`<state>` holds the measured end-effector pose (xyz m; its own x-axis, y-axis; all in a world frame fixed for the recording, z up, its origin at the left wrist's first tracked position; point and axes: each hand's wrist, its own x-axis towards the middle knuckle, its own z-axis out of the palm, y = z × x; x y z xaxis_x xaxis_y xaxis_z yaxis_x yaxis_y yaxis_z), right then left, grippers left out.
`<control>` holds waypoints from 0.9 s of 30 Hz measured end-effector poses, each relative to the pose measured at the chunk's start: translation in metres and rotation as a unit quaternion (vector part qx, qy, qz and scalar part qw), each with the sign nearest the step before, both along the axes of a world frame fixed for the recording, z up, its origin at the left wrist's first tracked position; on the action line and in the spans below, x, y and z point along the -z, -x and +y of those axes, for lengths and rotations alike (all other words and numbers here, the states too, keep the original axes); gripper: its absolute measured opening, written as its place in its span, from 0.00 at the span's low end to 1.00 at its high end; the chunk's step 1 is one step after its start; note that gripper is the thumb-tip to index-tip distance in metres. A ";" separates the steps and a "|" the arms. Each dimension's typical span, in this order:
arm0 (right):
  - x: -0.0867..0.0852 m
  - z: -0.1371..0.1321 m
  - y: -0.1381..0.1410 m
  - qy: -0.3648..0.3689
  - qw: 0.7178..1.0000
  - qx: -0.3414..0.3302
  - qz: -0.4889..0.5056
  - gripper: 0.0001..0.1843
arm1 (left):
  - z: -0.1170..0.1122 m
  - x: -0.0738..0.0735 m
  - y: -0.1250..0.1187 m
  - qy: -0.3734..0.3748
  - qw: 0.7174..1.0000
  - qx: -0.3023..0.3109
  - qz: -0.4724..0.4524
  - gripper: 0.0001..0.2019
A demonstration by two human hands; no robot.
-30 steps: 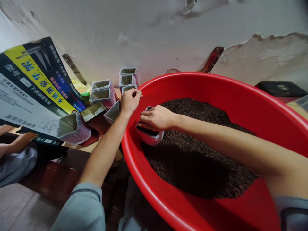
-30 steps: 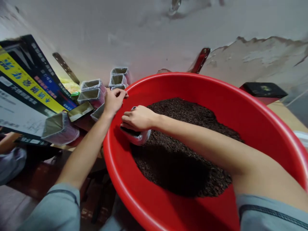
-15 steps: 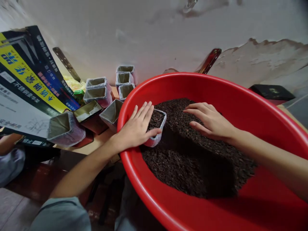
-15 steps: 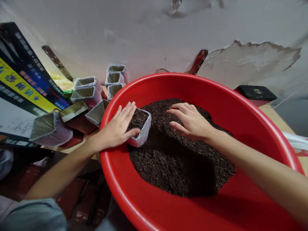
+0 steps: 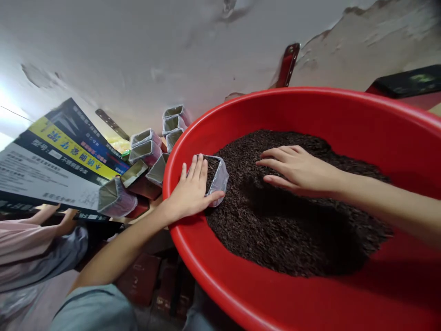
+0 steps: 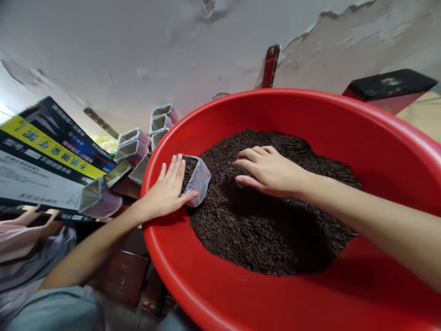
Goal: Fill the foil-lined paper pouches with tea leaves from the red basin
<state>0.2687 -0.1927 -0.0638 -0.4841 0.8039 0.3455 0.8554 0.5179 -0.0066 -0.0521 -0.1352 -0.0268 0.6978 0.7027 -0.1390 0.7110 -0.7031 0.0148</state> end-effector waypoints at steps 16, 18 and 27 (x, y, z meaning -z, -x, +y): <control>0.001 0.017 -0.028 -0.002 0.990 0.002 0.141 0.34 | 0.025 -0.006 -0.030 0.029 0.980 -0.187 -0.058 0.61; 0.001 0.017 -0.026 0.001 0.989 -0.011 0.148 0.34 | 0.022 -0.003 -0.033 -0.006 0.980 -0.193 -0.053 0.55; -0.008 0.011 -0.018 -0.001 0.991 -0.025 0.128 0.35 | 0.022 -0.004 -0.029 -0.003 0.987 -0.158 -0.017 0.61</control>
<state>0.2869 -0.1813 -0.0554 -0.4195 0.7799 0.4645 0.7990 0.5601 -0.2188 -0.0232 -0.1132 -0.0230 0.4482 0.8867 -0.1137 0.8938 -0.4468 0.0394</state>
